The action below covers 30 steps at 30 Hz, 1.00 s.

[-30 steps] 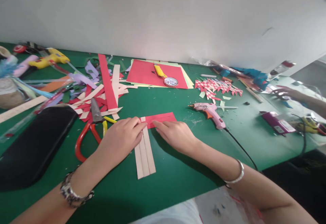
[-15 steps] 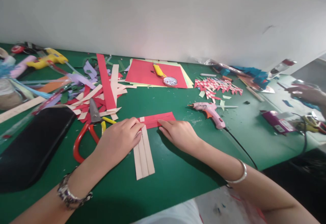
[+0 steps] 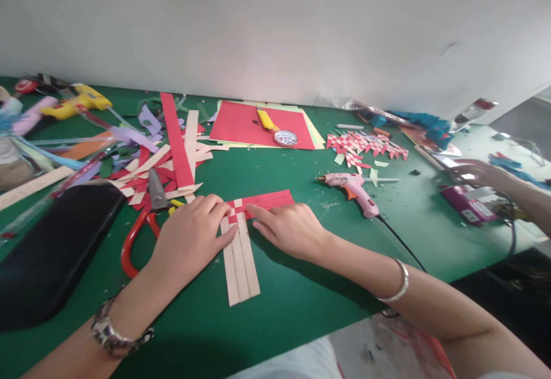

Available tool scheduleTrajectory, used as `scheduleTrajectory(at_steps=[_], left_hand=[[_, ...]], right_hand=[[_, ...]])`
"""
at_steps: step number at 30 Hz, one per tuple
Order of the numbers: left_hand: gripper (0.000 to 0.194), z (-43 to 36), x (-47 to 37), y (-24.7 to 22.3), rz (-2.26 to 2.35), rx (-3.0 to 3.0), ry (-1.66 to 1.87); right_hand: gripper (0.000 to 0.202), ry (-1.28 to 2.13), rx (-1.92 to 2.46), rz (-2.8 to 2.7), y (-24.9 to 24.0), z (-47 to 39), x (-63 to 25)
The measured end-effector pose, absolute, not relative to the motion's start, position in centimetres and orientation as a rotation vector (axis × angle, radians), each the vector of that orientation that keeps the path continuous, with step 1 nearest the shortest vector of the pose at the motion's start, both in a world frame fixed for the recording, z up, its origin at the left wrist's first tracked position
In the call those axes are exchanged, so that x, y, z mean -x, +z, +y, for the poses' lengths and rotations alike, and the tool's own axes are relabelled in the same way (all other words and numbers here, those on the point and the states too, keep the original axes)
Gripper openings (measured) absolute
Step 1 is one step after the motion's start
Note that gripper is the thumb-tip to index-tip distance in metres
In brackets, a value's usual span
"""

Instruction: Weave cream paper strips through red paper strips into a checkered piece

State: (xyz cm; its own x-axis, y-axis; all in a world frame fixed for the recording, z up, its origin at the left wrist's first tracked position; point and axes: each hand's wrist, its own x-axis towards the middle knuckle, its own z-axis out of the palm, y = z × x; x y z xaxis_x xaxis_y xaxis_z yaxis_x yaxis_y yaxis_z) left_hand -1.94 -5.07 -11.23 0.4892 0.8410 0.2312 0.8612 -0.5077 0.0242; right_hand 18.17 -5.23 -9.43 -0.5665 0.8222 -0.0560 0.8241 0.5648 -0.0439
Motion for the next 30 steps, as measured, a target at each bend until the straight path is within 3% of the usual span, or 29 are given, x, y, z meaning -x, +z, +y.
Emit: scheduleTrajectory(at_steps=[6,30], left_hand=[[0.025,-4.9,2.1,-11.1,-1.515,2.627,-0.290],[0.023,-4.9,1.8,-10.7,-1.668,2.661,-0.303]], right_hand=[[0.045,-0.171,-1.394,2.746,-9.8,-4.7,-16.6],[0.039,-0.081,-1.784,2.476,-10.0,-5.1,-21.5]])
